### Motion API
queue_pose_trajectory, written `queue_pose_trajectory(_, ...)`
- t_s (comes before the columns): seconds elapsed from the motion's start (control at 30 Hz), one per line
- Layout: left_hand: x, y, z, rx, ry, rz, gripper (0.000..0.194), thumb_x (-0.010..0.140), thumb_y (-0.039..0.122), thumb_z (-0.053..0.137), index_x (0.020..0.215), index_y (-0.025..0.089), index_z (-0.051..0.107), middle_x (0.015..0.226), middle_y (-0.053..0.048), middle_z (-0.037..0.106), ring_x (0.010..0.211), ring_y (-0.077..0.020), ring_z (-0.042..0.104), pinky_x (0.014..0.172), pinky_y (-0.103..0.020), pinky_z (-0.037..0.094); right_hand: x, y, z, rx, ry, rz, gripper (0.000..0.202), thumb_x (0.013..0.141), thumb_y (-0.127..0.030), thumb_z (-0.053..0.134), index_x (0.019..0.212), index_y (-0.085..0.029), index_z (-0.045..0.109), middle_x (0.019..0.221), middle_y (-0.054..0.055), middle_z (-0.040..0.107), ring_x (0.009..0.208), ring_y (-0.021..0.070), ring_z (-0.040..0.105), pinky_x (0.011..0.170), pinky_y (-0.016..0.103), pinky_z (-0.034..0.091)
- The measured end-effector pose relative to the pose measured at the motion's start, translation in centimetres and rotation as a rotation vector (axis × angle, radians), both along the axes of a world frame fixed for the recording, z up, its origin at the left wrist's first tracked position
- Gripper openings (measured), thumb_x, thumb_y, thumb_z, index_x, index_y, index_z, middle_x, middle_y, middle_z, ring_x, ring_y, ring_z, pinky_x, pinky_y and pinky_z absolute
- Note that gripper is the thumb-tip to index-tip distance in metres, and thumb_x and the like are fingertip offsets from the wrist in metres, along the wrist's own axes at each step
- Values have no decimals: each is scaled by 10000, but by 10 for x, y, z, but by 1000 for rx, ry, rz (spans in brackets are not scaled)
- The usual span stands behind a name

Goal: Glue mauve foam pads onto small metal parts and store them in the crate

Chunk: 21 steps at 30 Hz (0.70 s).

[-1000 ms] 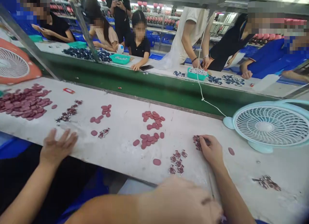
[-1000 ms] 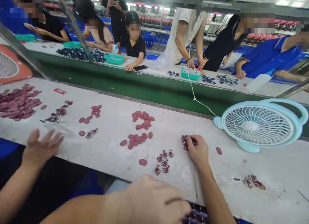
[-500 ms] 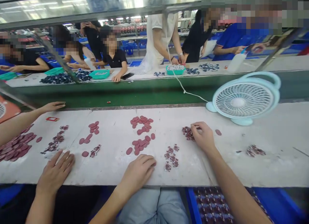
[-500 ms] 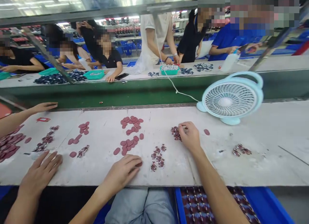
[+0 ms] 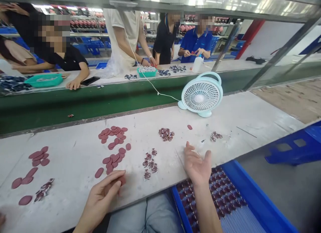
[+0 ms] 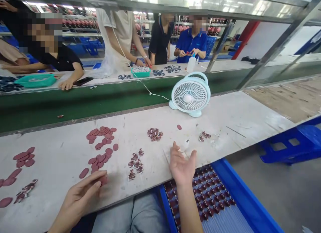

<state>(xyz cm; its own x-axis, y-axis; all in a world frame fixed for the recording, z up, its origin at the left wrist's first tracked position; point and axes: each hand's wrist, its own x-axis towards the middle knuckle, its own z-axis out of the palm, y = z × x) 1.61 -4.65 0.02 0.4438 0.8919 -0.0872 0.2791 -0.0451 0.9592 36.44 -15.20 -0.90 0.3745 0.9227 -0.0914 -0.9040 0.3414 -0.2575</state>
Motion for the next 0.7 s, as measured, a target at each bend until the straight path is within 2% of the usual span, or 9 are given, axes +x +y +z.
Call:
queue_pose_trajectory(0.07,7,-7,-8,-142,-73,51,302,866,383,679,1111,214,730,1011,-70,716,732,-170,666,733,-292,590,9,8,0,41,144,8,413,950,-328,602,1288,-130,472,863,-26,578,613,38,553,481,85,492)
queue_pose_trajectory(0.17,18,-13,-14,-187,-105,174,287,789,367,772,1024,203,752,1126,-71,695,967,-199,669,877,-263,566,12,15,2,68,294,32,250,973,-235,546,1200,-147,488,788,-54,537,569,33,542,491,94,503)
queue_pose_trajectory(0.23,23,-15,-11,-240,-157,259,330,743,347,819,1032,205,745,1157,-67,691,1035,-192,656,926,-239,541,9,14,6,74,355,57,227,967,-246,547,1168,-154,495,777,-56,522,562,37,539,477,102,496)
queue_pose_trajectory(0.33,27,-20,2,-428,-314,326,376,712,309,850,1049,203,723,1002,-44,714,942,-163,677,900,-238,548,-4,8,12,67,390,100,233,955,-308,551,1135,-162,532,758,-52,502,547,55,524,442,125,467)
queue_pose_trajectory(0.43,34,-36,15,-594,-447,294,287,729,279,839,975,197,716,905,-21,701,863,-158,689,879,-276,567,-37,-4,21,-6,339,149,256,951,-371,547,1090,-162,594,718,-47,498,489,54,483,394,136,398)
queue_pose_trajectory(0.53,45,-63,18,-678,-456,248,220,728,298,839,862,182,708,833,-35,721,843,-179,702,867,-296,580,-90,-22,32,-180,223,246,290,916,-424,592,1012,-156,647,654,-52,524,401,24,401,350,123,292)
queue_pose_trajectory(0.6,51,-81,14,-675,-417,256,235,684,299,869,794,176,701,853,-53,750,878,-191,710,862,-267,579,-126,-29,36,-275,230,353,346,867,-487,626,954,-154,657,601,-59,523,367,25,353,327,136,241)
queue_pose_trajectory(0.7,51,-97,-1,-679,-350,310,290,582,264,923,753,188,701,915,-39,774,904,-197,718,833,-231,587,-160,-27,31,-309,280,381,426,809,-568,635,884,-149,647,544,-69,502,348,32,329,321,154,213)
